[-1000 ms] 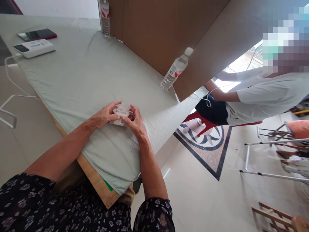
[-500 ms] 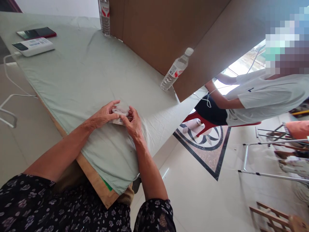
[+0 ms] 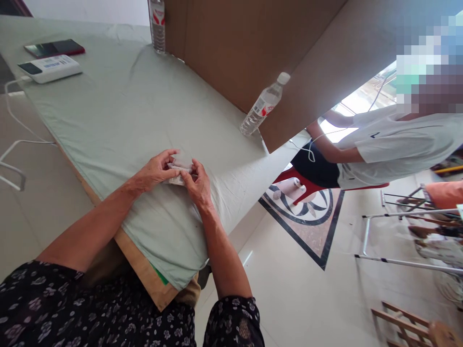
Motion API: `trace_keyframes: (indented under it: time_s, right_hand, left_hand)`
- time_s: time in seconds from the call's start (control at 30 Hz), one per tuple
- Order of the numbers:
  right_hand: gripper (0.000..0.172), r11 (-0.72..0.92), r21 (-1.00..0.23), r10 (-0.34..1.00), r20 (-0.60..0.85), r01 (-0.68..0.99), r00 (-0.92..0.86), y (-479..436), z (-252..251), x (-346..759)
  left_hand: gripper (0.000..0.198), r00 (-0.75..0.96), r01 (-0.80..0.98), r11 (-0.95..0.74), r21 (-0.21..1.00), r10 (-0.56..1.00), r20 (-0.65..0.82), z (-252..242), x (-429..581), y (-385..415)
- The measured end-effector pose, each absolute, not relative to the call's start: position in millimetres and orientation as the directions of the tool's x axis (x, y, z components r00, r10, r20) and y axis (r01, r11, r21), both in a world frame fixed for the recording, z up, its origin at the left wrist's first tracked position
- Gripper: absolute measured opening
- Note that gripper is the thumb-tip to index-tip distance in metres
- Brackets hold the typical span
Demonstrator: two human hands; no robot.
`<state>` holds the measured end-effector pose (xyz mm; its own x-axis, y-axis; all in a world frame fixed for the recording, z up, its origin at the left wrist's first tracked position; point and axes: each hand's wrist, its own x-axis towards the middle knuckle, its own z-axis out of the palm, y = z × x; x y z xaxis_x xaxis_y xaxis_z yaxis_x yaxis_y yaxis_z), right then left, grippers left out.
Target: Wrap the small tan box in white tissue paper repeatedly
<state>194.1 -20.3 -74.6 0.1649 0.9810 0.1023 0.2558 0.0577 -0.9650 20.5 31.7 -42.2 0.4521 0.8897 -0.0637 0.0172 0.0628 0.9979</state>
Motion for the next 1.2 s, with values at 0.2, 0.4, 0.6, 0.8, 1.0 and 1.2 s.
trace_keyframes:
  time_s: [0.2, 0.4, 0.6, 0.8, 1.0, 1.2]
  right_hand:
    - [0.074, 0.016, -0.958, 0.98, 0.072, 0.287, 0.186, -25, -71, 188]
    - [0.069, 0.042, -0.952, 0.978, 0.101, 0.304, 0.182, -27, -68, 189]
    - [0.063, 0.074, -0.988, 0.987, 0.092, 0.139, 0.132, -15, -68, 196]
    - [0.062, 0.085, -0.986, 0.989, 0.1, 0.141, 0.108, -6, -68, 198]
    - [0.058, 0.091, -0.991, 0.994, 0.097, 0.1, 0.053, 16, -62, 193]
    - [0.046, 0.16, -0.985, 0.982, 0.166, 0.063, 0.088, 21, -58, 183]
  left_hand:
    - [0.091, 0.504, 0.11, 0.078, 0.991, 0.855, -0.123, -35, 13, 35]
    - [0.095, 0.535, 0.105, 0.091, 0.99, 0.834, -0.134, -36, 12, 38]
    - [0.094, 0.553, 0.046, 0.098, 0.994, 0.826, -0.107, -41, 13, 40]
    - [0.096, 0.566, 0.037, 0.094, 0.995, 0.818, -0.098, -42, 12, 42]
    - [0.094, 0.573, 0.054, 0.082, 0.995, 0.813, -0.098, -45, 9, 44]
    - [0.091, 0.575, 0.008, 0.102, 0.995, 0.814, -0.088, -47, 9, 45]
